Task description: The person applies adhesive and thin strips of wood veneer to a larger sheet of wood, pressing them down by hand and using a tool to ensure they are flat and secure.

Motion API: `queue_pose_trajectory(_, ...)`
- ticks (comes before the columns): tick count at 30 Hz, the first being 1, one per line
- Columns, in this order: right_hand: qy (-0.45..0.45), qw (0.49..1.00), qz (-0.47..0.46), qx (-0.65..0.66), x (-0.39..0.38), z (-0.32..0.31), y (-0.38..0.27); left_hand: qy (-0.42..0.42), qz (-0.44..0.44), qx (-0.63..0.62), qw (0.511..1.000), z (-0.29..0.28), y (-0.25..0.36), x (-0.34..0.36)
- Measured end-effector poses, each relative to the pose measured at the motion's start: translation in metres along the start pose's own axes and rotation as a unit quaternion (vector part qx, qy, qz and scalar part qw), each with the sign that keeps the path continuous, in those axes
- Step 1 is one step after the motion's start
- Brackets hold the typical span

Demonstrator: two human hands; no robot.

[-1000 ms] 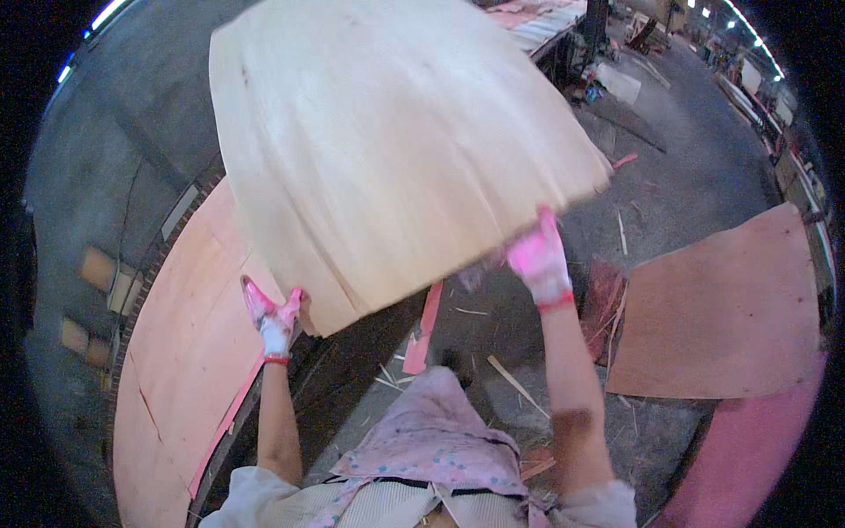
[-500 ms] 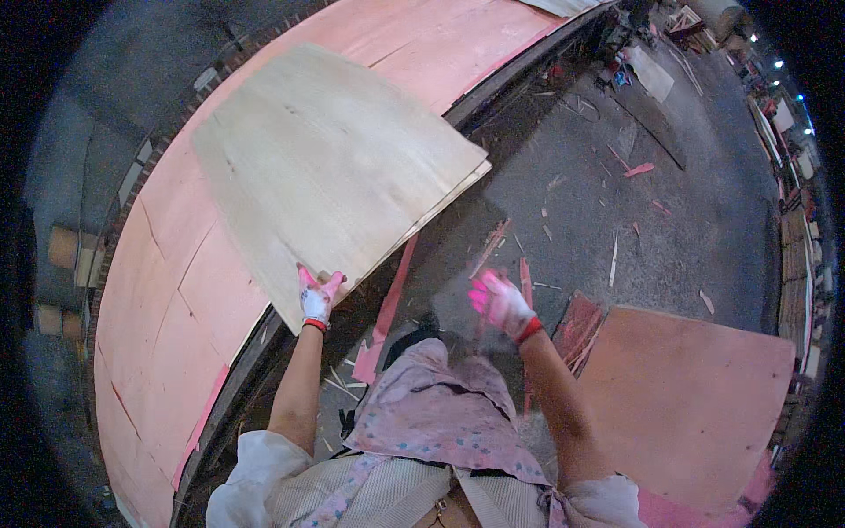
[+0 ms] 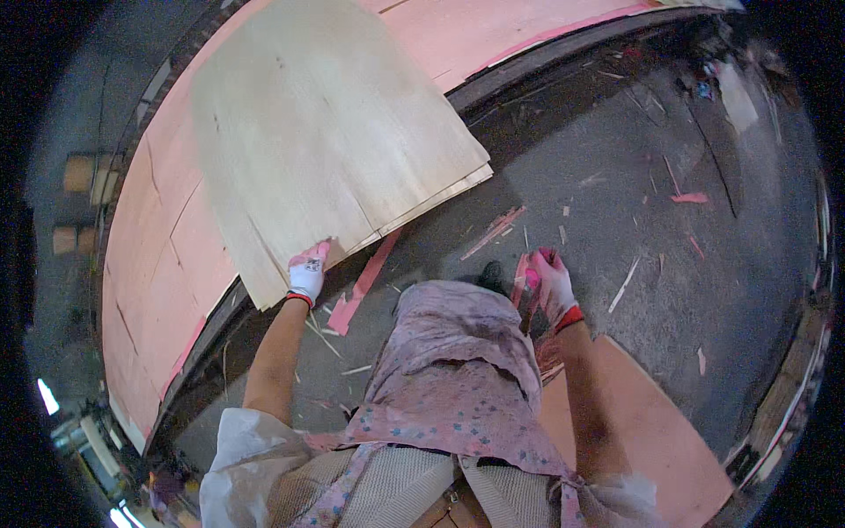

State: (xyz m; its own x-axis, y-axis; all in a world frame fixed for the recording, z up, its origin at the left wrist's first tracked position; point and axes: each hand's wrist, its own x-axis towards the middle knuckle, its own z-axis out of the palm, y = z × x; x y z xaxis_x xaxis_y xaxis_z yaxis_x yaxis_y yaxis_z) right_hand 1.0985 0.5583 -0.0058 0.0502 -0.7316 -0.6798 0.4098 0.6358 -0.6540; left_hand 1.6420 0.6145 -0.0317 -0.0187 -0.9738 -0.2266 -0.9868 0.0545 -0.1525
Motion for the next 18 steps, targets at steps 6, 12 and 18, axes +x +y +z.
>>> queue_pose_trajectory(6,-0.106,0.963,-0.086,-0.234,0.068,0.063,-0.05,0.222,-0.204,-0.01,0.953,-0.082,-0.015,0.023)
queue_pose_trajectory(12,-0.195,0.952,-0.036,-0.234,0.089,0.164,-0.038,0.104,-0.53,-0.339,0.771,0.052,-0.047,-0.078)
queue_pose_trajectory(18,-0.078,0.857,-0.163,-0.483,0.149,0.21,-0.044,0.157,-0.475,-0.718,0.484,0.106,0.044,-0.143)
